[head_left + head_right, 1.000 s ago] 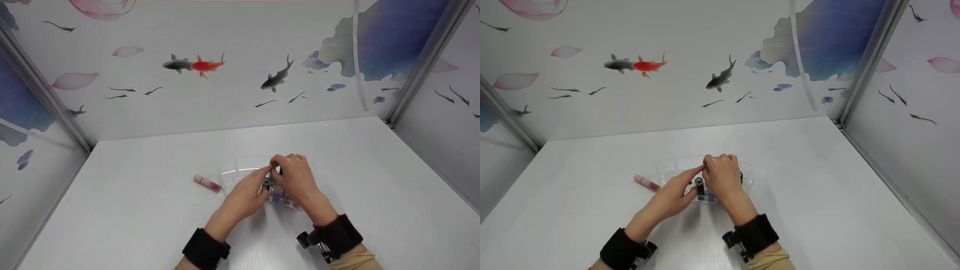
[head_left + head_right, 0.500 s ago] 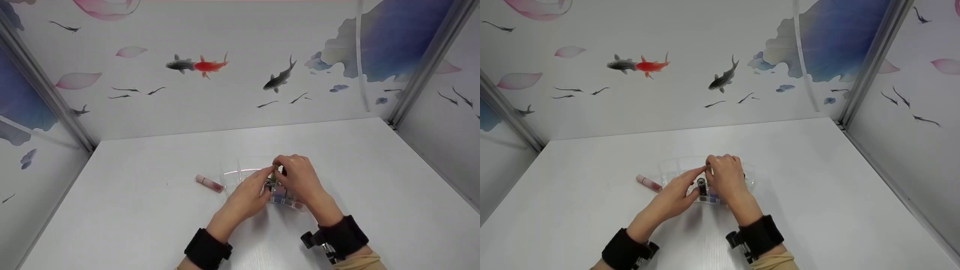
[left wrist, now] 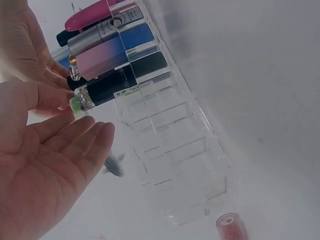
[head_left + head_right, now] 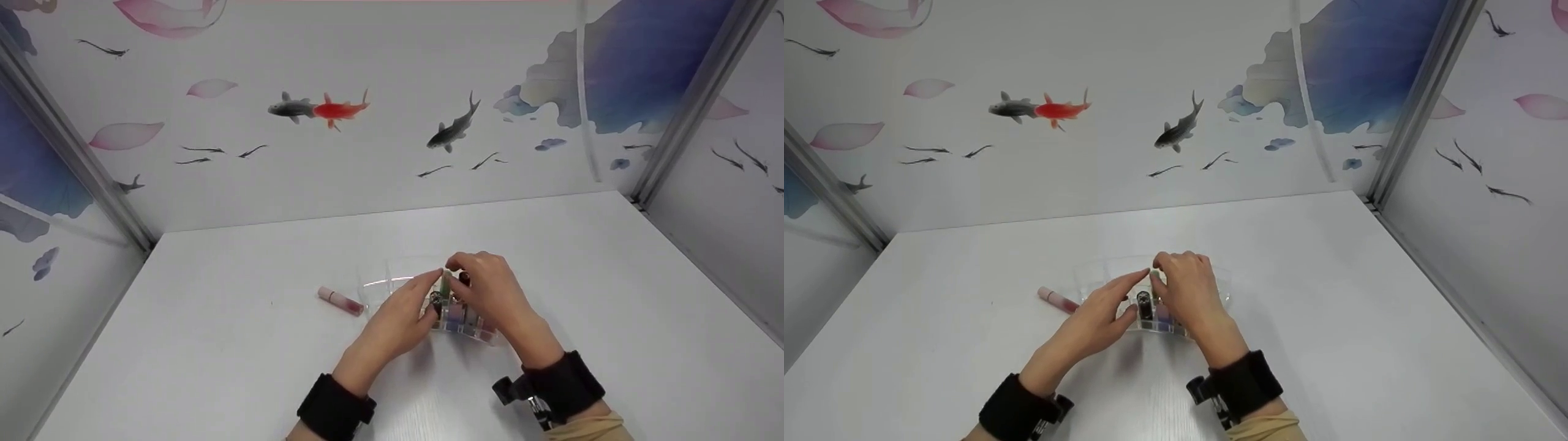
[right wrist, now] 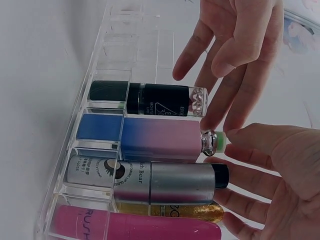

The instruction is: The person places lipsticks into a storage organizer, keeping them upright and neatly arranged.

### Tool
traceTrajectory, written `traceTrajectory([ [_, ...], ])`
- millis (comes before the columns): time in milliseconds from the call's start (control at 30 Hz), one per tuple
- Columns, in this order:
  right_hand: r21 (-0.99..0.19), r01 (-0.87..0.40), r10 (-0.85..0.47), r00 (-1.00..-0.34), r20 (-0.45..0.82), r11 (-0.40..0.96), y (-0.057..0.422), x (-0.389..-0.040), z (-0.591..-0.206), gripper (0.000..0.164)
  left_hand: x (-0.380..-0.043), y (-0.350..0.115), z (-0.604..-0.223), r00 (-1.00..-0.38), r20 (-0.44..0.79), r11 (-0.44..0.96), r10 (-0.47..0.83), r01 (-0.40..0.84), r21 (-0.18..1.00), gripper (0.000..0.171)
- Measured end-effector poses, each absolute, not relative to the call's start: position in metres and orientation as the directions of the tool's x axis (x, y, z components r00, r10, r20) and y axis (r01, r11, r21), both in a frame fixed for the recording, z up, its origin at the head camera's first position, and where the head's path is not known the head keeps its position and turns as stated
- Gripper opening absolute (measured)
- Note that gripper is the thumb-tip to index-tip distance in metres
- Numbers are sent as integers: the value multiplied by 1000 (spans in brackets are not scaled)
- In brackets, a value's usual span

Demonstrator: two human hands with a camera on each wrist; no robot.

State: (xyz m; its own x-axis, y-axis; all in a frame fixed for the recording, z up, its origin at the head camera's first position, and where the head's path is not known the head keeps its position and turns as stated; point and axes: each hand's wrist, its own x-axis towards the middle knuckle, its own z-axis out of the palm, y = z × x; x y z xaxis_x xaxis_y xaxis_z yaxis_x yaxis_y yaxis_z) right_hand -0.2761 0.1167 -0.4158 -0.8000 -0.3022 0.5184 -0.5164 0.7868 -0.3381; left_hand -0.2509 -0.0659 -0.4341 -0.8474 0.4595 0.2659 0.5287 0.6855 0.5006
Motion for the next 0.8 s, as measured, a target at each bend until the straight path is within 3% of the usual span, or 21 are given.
traceTrajectory([
  [400,-339,-552,-305,-767,564,762,113,-275,-415,10,-252,-84,-424,-856,300,687,421,517,511,51],
  [667,-301,-612,-326,-701,634,731,100,-269,-411,13,-257,-107,-411,-877,349,716,331,474,512,42],
  [800,-295,-618,-338,-700,629,729,91,-265,-410,16,-259,-119,-406,-893,358,730,274,435,527,39],
])
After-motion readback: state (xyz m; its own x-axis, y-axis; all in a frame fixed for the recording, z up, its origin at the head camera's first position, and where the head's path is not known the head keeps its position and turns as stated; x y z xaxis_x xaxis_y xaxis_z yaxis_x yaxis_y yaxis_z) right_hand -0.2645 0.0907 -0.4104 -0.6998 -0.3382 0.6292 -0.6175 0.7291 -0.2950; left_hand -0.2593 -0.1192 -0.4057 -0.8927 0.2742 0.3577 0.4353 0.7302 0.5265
